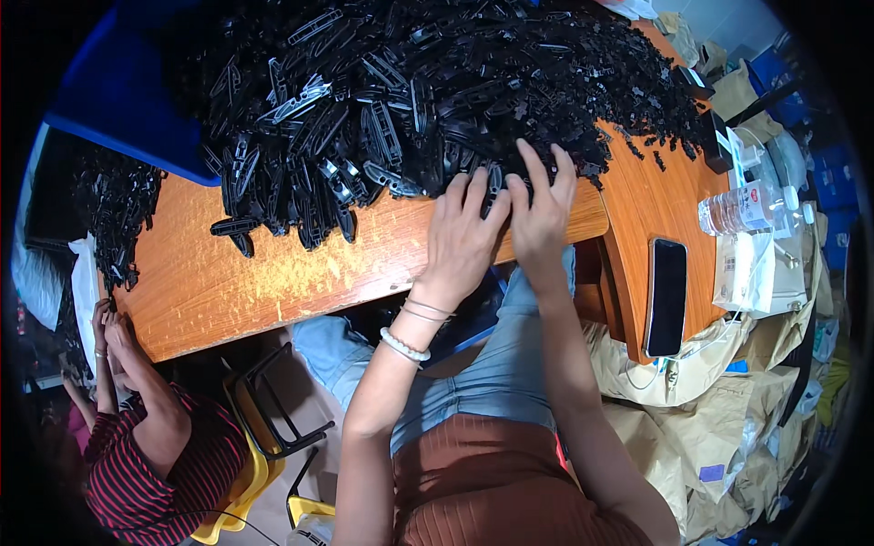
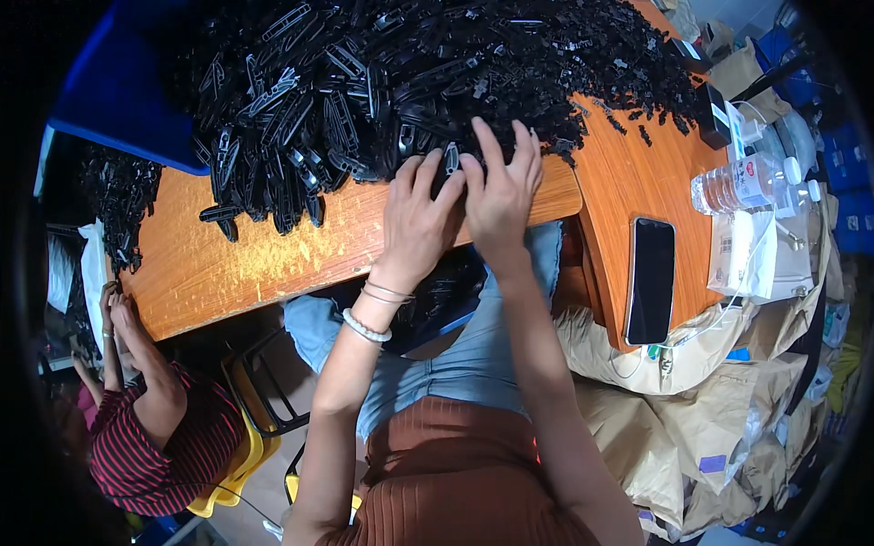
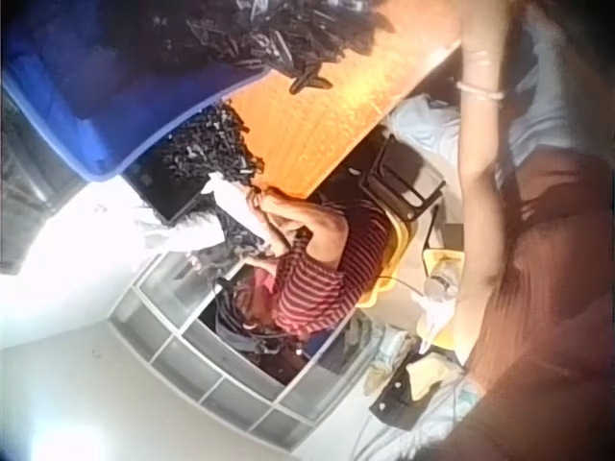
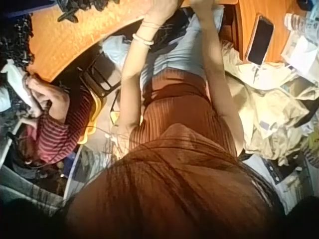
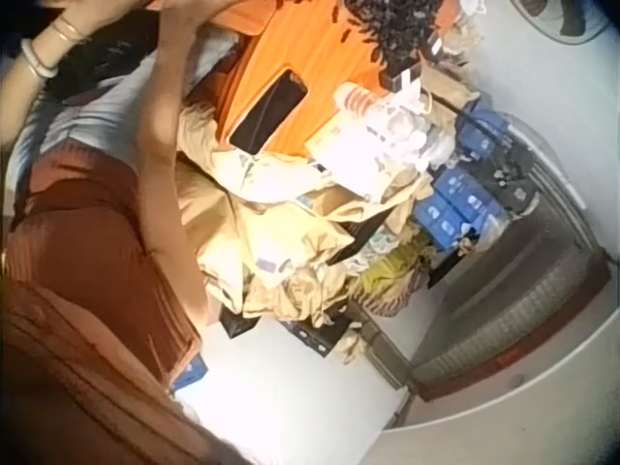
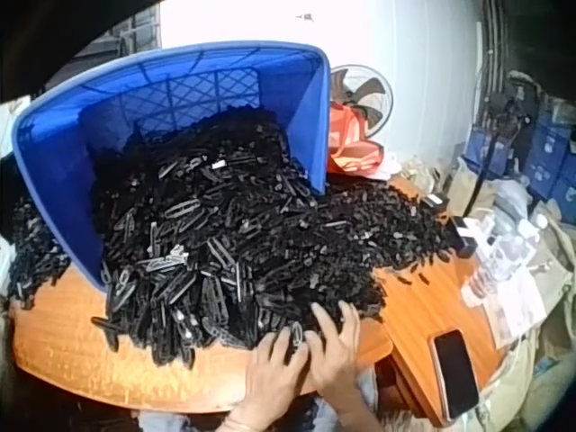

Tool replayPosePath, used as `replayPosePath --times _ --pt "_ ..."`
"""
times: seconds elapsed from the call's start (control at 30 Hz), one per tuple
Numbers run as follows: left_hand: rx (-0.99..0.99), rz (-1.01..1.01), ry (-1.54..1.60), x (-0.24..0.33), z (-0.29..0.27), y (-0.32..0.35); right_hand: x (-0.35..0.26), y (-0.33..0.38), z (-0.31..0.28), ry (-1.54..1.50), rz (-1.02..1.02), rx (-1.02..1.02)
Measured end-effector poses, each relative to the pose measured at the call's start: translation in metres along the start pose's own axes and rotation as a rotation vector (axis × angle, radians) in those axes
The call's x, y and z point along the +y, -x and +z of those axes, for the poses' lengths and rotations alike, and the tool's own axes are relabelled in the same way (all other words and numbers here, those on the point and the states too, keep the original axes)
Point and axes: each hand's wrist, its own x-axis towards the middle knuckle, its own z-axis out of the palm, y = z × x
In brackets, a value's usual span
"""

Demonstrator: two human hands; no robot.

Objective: Assembling small black plastic components by hand at a workbench.

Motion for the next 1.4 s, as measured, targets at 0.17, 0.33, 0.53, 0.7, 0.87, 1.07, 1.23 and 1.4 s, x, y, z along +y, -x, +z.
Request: replayPosePath --times 0.17,0.33,0.53,0.7,0.87,1.07,1.23,1.4 --pt "-0.052 -0.068 -0.003 -0.004 -0.019 0.023 -0.016 0.016 0.019 -0.111 0.007 0.013" --pt "-0.03 -0.098 0.026 -0.01 -0.029 0.035 -0.017 0.02 0.019 -0.088 -0.025 -0.025" --pt "0.123 -0.152 0.026 -0.011 -0.026 0.045 -0.015 0.024 0.012 -0.013 -0.053 0.002" --pt "0.238 -0.183 0.015 -0.008 -0.026 0.048 -0.012 0.03 0.006 0.065 -0.076 -0.021" --pt "0.34 -0.194 0.07 -0.006 -0.026 0.056 -0.007 0.035 0.002 0.092 -0.104 -0.049" --pt "0.382 -0.258 0.127 -0.005 -0.026 0.056 -0.005 0.036 -0.003 0.143 -0.155 -0.072" --pt "0.526 -0.729 0.537 0.002 -0.029 0.057 0.007 0.041 -0.005 -0.196 -0.205 0.077" --pt "0.598 -0.794 0.705 -0.003 -0.028 0.063 0.016 0.049 -0.016 -0.284 -0.094 0.149"
